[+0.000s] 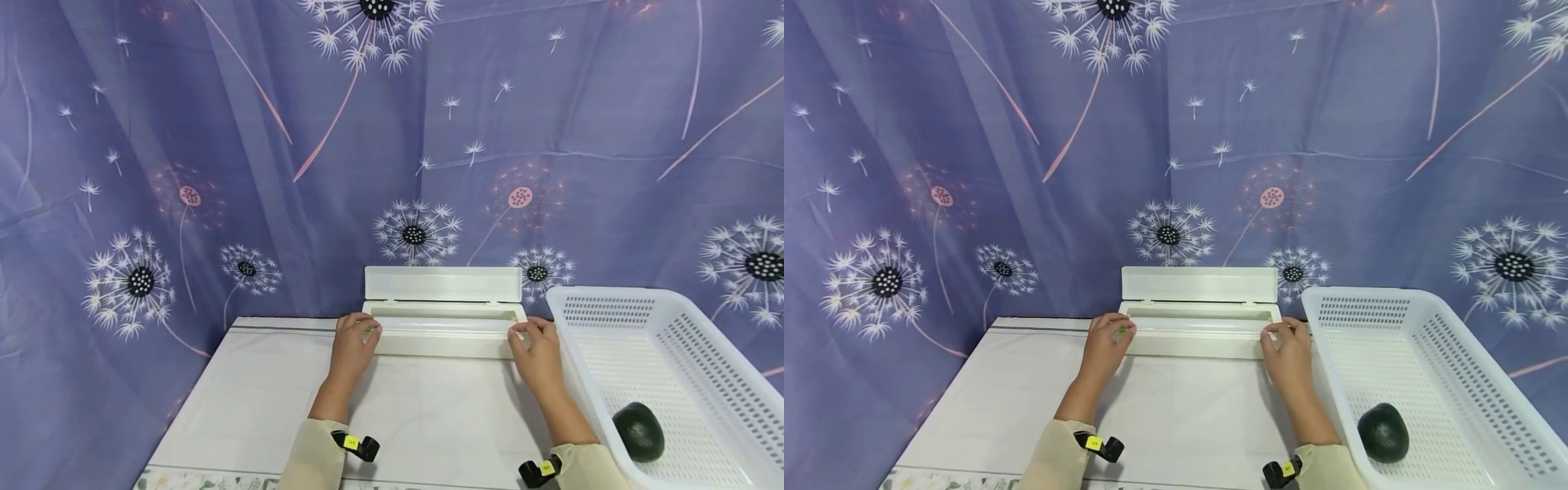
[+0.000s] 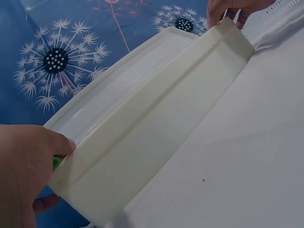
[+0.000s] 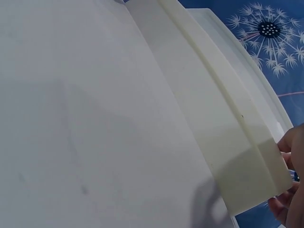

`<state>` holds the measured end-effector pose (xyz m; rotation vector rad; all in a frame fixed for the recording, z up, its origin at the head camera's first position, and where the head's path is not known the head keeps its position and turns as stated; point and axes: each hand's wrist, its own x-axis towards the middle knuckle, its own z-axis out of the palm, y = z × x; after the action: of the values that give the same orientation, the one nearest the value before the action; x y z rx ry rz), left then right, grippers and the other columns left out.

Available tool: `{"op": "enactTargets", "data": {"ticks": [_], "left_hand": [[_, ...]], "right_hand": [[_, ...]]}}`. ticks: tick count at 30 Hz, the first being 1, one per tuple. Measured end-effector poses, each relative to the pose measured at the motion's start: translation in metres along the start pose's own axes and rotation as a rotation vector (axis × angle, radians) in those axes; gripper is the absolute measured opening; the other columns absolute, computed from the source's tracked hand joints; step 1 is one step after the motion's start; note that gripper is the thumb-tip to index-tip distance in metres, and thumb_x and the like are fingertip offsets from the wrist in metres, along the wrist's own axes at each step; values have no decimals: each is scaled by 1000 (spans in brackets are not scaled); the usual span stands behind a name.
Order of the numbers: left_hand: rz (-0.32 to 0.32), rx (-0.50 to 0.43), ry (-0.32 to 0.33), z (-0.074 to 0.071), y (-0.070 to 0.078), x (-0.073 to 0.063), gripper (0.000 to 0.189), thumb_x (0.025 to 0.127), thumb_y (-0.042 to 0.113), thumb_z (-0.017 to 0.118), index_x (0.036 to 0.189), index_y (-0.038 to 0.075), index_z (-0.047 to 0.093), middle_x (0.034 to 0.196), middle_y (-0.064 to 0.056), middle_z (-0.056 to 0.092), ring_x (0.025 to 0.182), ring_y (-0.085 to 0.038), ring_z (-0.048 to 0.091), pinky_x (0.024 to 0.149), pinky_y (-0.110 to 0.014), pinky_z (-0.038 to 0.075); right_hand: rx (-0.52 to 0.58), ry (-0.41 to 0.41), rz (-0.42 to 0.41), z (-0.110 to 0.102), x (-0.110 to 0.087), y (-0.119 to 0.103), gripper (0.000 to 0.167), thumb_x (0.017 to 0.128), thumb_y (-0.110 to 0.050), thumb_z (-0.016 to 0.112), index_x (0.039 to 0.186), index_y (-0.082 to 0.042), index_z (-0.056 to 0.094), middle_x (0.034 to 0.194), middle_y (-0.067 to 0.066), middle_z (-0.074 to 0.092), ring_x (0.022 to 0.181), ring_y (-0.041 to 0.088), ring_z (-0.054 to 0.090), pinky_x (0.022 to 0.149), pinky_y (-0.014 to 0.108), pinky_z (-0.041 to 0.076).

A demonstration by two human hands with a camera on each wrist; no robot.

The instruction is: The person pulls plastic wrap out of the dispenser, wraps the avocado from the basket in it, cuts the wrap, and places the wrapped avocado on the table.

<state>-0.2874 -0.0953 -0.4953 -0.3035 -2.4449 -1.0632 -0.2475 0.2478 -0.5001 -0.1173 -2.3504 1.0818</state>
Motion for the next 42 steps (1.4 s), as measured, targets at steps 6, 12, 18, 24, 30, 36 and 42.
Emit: {"op": "enactTargets", "data": {"ticks": [6, 12, 18, 24, 30, 36, 42], "left_hand": [[17, -15, 45, 3, 0, 1, 10, 91, 16, 74, 94, 8, 78, 112, -8, 71, 114, -30, 56, 99, -46, 47], [1, -13, 59, 6, -1, 0, 10, 91, 16, 74, 91, 7, 78, 110, -8, 71, 113, -30, 56, 98, -46, 47], [6, -14, 80, 8, 0, 0, 9, 91, 15, 74, 90, 7, 78, 109, -7, 71, 111, -30, 56, 97, -46, 47], [-8, -9, 70, 10, 0, -1, 11, 93, 16, 72, 92, 6, 76, 110, -7, 69, 113, -29, 55, 99, -45, 46], [-11, -2, 73, 10, 2, -1, 12, 95, 16, 69, 92, 5, 73, 109, -9, 69, 113, -30, 54, 100, -45, 45], [-17, -12, 72, 10, 3, -1, 13, 97, 17, 67, 95, 5, 72, 109, -10, 68, 114, -29, 54, 100, -45, 45], [3, 2, 71, 10, 4, 0, 16, 99, 20, 64, 98, 5, 71, 105, -12, 70, 116, -32, 55, 105, -47, 41]], "right_hand": [[8, 3, 27, -1, 1, 0, 17, 95, -11, 63, 100, 4, 69, 132, 27, 51, 118, 40, 50, 93, 42, 38], [5, 4, 59, 0, 2, 6, 18, 96, -14, 63, 100, 1, 71, 132, 23, 53, 113, 34, 52, 84, 31, 37], [16, 19, 53, 0, 2, 6, 19, 97, -14, 63, 102, 3, 71, 131, 24, 54, 113, 36, 53, 83, 32, 37], [22, 20, 67, 0, 3, 7, 19, 98, -14, 63, 103, 2, 71, 133, 23, 54, 114, 34, 54, 83, 28, 38], [49, 19, 81, 0, 3, 6, 20, 100, -15, 60, 104, 3, 70, 136, 23, 53, 119, 38, 53, 91, 38, 41], [81, 64, 15, 0, 3, 5, 15, 97, -9, 64, 100, 5, 70, 132, 24, 56, 123, 42, 52, 101, 48, 39], [75, 106, -64, -1, 2, 4, 12, 96, -8, 65, 100, 3, 71, 120, 22, 64, 116, 43, 52, 102, 49, 35]]}}
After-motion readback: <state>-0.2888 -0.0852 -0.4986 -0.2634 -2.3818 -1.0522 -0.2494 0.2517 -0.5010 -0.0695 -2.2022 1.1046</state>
